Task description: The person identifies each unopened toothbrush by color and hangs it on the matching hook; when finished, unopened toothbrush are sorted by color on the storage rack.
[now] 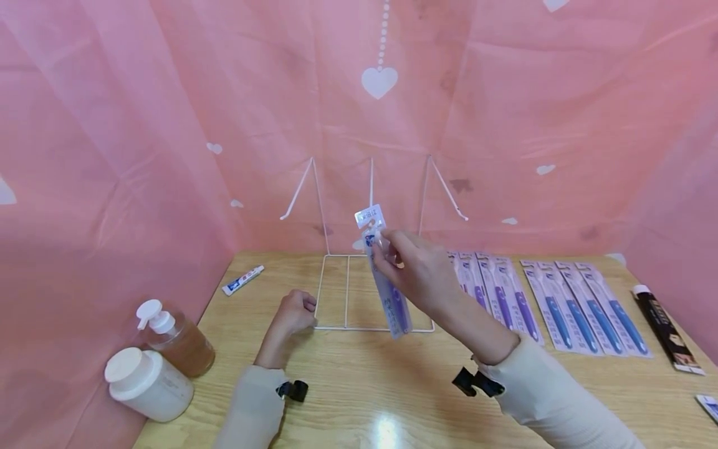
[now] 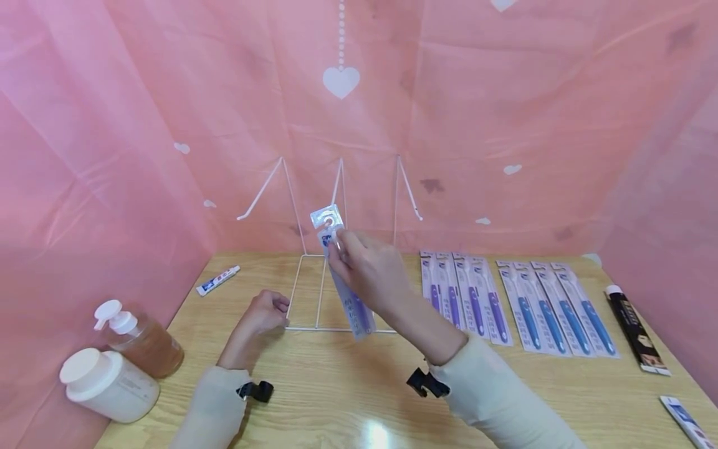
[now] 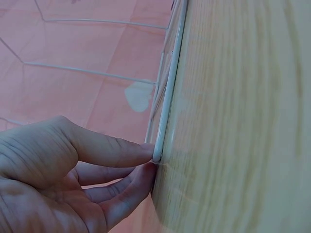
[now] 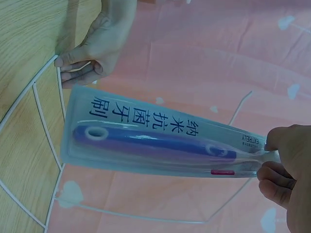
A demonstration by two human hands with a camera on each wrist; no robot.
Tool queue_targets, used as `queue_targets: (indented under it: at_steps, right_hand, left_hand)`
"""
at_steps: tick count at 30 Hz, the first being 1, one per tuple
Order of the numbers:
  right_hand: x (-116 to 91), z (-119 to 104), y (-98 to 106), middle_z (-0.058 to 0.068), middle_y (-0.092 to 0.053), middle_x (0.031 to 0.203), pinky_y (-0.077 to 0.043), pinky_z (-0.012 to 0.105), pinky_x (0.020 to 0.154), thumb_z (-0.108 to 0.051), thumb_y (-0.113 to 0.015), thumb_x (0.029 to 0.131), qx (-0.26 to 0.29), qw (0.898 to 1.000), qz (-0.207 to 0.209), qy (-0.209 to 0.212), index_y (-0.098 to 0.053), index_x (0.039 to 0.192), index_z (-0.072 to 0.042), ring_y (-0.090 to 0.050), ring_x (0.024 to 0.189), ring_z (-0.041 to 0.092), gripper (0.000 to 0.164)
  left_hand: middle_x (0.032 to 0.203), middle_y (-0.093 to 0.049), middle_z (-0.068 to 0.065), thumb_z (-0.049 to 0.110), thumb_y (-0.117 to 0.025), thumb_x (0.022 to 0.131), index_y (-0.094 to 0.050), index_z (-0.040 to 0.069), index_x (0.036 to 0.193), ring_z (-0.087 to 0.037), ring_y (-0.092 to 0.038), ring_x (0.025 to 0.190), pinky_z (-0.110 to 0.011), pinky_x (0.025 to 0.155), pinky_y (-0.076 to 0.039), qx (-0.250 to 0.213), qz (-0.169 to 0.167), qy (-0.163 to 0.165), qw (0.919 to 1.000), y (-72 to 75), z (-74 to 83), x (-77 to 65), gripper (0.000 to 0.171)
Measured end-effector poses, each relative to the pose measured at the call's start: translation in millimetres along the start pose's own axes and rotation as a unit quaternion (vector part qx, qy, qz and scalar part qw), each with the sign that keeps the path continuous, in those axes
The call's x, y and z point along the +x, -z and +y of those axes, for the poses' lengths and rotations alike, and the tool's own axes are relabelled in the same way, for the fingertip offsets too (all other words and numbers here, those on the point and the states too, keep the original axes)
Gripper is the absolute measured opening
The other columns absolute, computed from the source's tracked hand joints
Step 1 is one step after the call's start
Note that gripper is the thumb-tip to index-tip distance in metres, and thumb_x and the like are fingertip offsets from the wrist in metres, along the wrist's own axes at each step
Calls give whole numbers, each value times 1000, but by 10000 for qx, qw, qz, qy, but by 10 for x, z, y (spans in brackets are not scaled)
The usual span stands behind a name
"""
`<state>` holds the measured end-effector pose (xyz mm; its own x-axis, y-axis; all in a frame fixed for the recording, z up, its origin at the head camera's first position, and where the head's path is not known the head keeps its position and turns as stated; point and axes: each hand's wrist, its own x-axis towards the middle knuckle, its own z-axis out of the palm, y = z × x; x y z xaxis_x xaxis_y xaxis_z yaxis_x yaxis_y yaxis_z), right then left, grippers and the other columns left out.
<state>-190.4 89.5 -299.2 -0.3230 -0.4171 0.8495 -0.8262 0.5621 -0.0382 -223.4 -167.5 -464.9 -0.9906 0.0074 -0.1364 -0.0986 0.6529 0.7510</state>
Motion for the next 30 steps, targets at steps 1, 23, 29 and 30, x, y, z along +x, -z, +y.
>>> queue_targets:
  at_steps: [1, 23, 29, 30]
  right_hand:
    - [-2, 7, -10, 2, -59, 67, -49, 26, 47, -4, -74, 81, 2, 10000, -12, -18, -62, 95, 1, -57, 55, 14, 18]
    - [226, 320, -376, 9, -66, 72, -45, 31, 46, -7, -70, 86, -13, 9854, -795, -1504, -56, 105, 5, -57, 56, 19, 27]
    - [312, 477, -490, 10, -66, 71, -48, 36, 51, -7, -69, 87, -36, 9819, -819, -1710, -54, 103, 4, -59, 59, 22, 25]
    - [327, 497, -504, 10, -66, 71, -48, 36, 50, -7, -68, 88, -7, 9806, -837, -1771, -53, 103, 4, -59, 58, 22, 24]
  left_hand:
    - [88, -63, -9, -11, -77, 65, -68, -7, 102, -24, -60, 83, -37, 77, -51, -3, -9, -11, 10000, -2, -2, -4, 38]
    - [87, -64, -9, -11, -77, 65, -68, -7, 101, -23, -60, 82, -36, 77, -52, -71, -3, -144, 9999, 6, -33, -5, 37]
    - [89, -63, -9, -11, -77, 66, -68, -7, 104, -24, -60, 84, -37, 78, -52, -73, -21, -71, 9999, 9, -9, -7, 39]
    - [89, -63, -9, -11, -77, 66, -68, -7, 104, -24, -60, 84, -37, 78, -52, -80, -11, -42, 10000, 9, -6, -9, 39]
